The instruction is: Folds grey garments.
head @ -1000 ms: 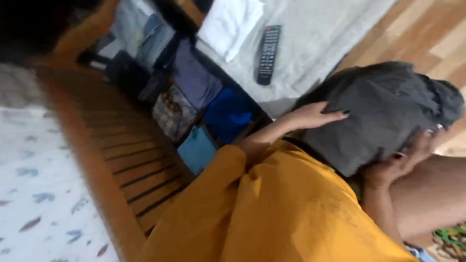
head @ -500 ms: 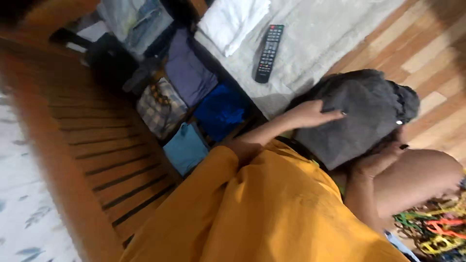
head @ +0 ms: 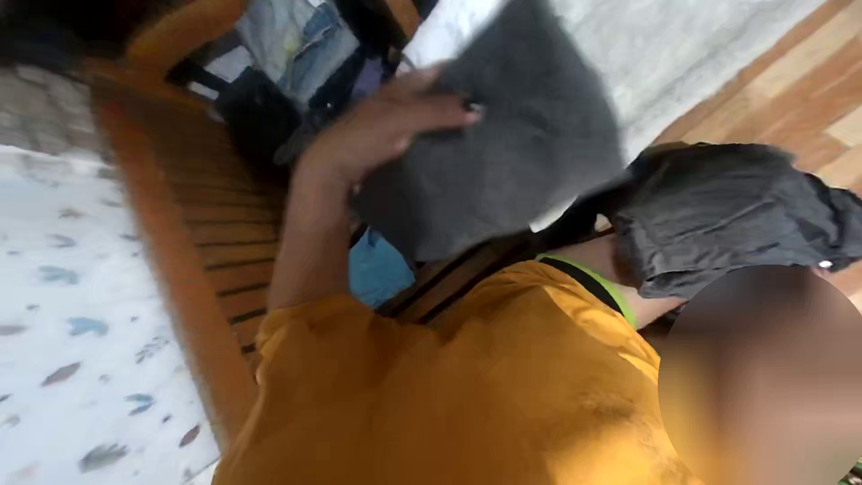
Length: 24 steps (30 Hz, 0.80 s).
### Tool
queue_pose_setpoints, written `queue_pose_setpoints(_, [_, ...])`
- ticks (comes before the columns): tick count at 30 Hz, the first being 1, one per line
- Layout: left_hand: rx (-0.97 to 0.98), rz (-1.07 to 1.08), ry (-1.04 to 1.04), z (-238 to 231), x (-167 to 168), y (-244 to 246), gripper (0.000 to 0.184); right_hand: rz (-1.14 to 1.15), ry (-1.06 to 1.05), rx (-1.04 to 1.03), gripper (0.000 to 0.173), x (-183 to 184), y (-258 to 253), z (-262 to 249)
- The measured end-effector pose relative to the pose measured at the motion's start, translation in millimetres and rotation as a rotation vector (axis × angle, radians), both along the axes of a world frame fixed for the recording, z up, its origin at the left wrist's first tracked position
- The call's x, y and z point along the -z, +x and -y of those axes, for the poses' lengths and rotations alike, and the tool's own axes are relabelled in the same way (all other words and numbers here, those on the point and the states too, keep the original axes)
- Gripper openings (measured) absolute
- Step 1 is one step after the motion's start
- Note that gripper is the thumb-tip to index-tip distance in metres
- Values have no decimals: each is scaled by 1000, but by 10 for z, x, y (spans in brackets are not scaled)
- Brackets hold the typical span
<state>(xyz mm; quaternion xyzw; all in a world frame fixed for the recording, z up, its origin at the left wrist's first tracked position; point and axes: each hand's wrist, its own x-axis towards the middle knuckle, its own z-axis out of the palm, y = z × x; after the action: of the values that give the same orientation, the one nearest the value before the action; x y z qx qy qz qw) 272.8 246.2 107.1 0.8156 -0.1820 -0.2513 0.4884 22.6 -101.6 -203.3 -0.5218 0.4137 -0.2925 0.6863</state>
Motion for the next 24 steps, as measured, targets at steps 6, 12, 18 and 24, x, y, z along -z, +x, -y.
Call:
queue_pose_setpoints(6, [-614, 11, 510, -1246, 82, -223, 45, 3, -163, -104, 49, 266, -59, 99])
queue_pose_setpoints(12, [-852, -85, 1188, -1796, 910, -728, 56, -51, -343, -237, 46, 331, -41, 176])
queue_pose_setpoints(18, [-818, -365, 1130, -1504, 2654, -996, 74, -84, -411, -301, 50, 364, -37, 174])
queue_pose_setpoints(24, [-911, -365, 993, -1689, 2597, -937, 76, 41, -470, -257, 50, 132, 59, 21])
